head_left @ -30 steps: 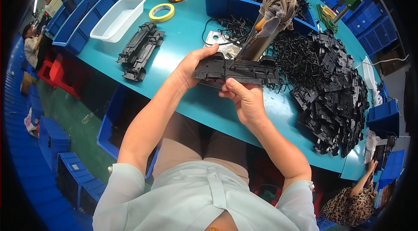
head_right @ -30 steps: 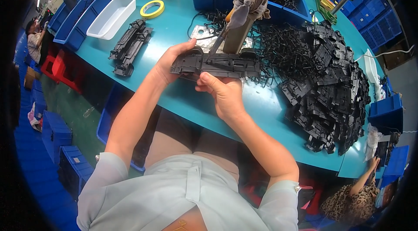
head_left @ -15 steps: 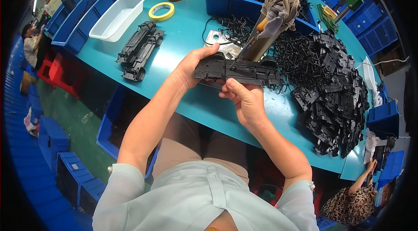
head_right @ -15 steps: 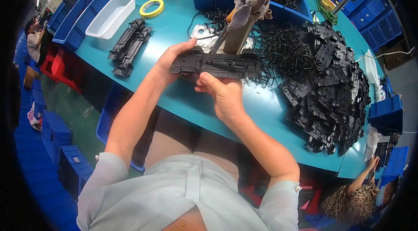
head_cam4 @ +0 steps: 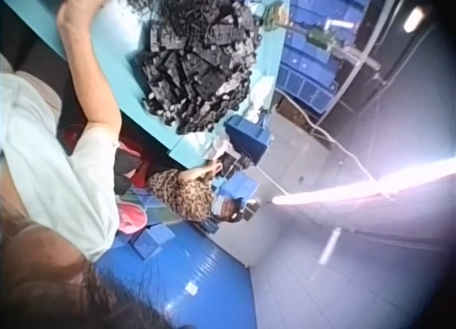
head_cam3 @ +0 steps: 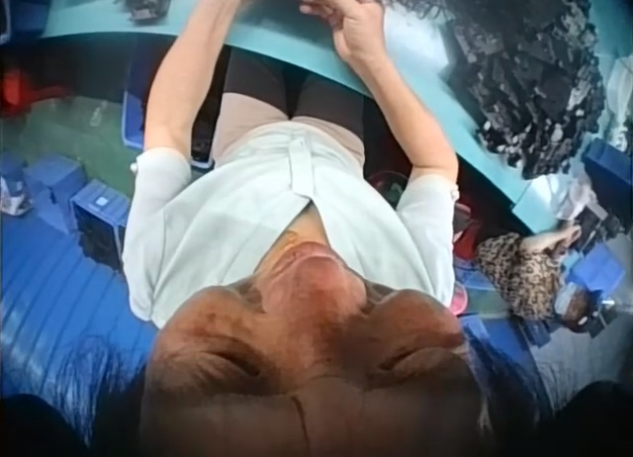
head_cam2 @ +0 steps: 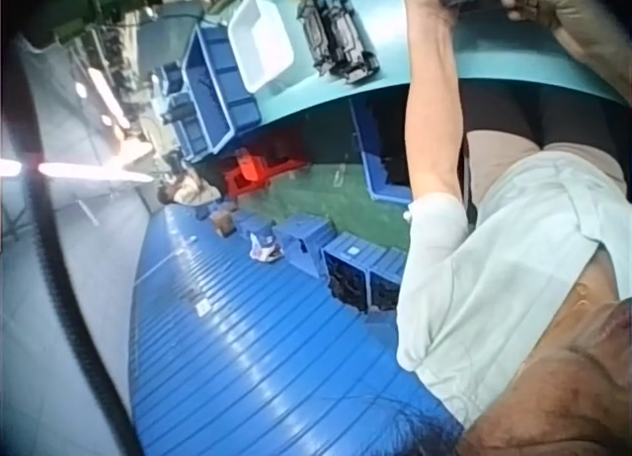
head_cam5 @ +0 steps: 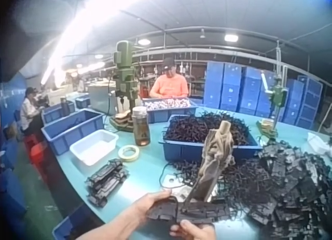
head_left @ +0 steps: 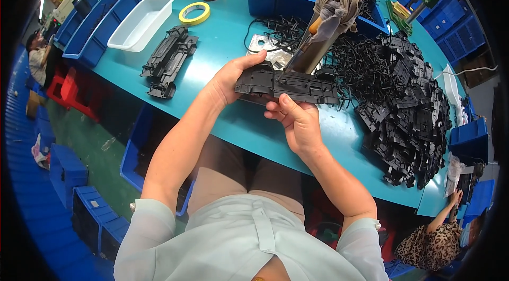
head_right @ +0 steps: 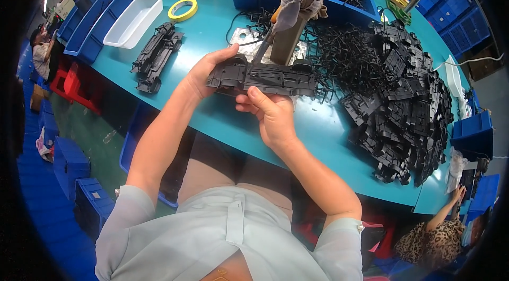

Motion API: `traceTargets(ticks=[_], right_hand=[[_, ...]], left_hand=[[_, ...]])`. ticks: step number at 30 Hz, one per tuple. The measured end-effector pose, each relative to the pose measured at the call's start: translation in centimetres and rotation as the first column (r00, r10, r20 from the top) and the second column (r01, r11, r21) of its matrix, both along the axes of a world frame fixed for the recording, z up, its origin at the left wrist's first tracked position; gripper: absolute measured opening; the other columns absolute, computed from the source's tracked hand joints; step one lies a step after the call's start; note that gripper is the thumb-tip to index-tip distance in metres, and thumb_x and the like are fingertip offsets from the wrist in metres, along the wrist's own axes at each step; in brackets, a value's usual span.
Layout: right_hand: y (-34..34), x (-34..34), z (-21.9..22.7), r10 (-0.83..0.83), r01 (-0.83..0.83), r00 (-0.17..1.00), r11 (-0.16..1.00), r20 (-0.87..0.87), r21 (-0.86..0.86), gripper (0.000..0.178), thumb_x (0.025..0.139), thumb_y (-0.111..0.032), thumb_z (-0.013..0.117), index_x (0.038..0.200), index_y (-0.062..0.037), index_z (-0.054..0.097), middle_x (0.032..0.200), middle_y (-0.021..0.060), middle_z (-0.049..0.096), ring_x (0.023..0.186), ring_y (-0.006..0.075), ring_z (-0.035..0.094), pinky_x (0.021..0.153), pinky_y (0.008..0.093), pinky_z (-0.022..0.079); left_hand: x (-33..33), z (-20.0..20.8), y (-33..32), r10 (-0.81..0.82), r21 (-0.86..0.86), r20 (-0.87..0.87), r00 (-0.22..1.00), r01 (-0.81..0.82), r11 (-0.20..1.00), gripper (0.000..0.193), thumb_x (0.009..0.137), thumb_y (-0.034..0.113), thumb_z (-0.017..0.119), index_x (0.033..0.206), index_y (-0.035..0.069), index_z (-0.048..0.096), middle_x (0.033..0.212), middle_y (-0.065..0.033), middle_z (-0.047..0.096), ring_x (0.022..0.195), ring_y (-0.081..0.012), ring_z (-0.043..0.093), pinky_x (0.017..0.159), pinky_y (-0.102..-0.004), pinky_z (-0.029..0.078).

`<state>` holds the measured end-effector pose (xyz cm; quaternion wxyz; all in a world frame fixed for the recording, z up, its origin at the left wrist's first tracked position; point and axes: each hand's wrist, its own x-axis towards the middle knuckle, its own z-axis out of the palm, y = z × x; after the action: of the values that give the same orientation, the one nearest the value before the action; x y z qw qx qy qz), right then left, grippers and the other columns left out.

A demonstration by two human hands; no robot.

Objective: Assembling black plastic components for a product at a factory workbench.

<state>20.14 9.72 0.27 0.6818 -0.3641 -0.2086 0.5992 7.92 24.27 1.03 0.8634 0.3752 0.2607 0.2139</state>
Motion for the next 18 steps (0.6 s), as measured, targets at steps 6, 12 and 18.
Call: traceTargets(ticks=[6,12,18], right_hand=[[0.2,0.3,-0.2,0.002,-0.001,0.999,1.000,-0.035,0.009,0.020,0.088,-0.014,0.063,0.102,-0.0002,0.060,0.093,0.0106,0.064,0.081,0.0193,0.065,0.072,0.0340,0.056],[0.4,0.5,-0.1,-0.008,0.009,0.999,1.000,-0.034,0.028,0.020,0.089,-0.014,0.063,0.102,-0.0005,0.060,0.093,0.0094,0.064,0.081,0.0187,0.064,0.071,0.0334,0.057],[0.5,0.6,-0.1,-0.027,0.027,0.999,0.999,-0.037,0.019,0.021,0.089,-0.015,0.063,0.103,-0.0003,0.059,0.094,0.0093,0.063,0.081,0.0183,0.064,0.071,0.0329,0.057]], left_hand=[[0.1,0.1,0.8,-0.067,-0.023,-0.045,0.997,0.066,0.998,0.042,0.091,0.038,0.055,0.106,-0.001,0.058,0.095,-0.0120,0.066,0.080,-0.0192,0.066,0.071,-0.0313,0.055],[0.4,0.2,1.0,-0.040,0.046,-0.201,0.979,0.050,0.998,0.043,0.088,0.049,0.054,0.101,0.008,0.062,0.085,-0.0069,0.068,0.071,-0.0174,0.065,0.055,-0.0297,0.049],[0.5,0.2,1.2,-0.054,0.053,-0.236,0.970,0.068,0.996,0.040,0.085,0.050,0.058,0.097,0.012,0.063,0.083,-0.0040,0.068,0.070,-0.0158,0.063,0.053,-0.0286,0.042]])
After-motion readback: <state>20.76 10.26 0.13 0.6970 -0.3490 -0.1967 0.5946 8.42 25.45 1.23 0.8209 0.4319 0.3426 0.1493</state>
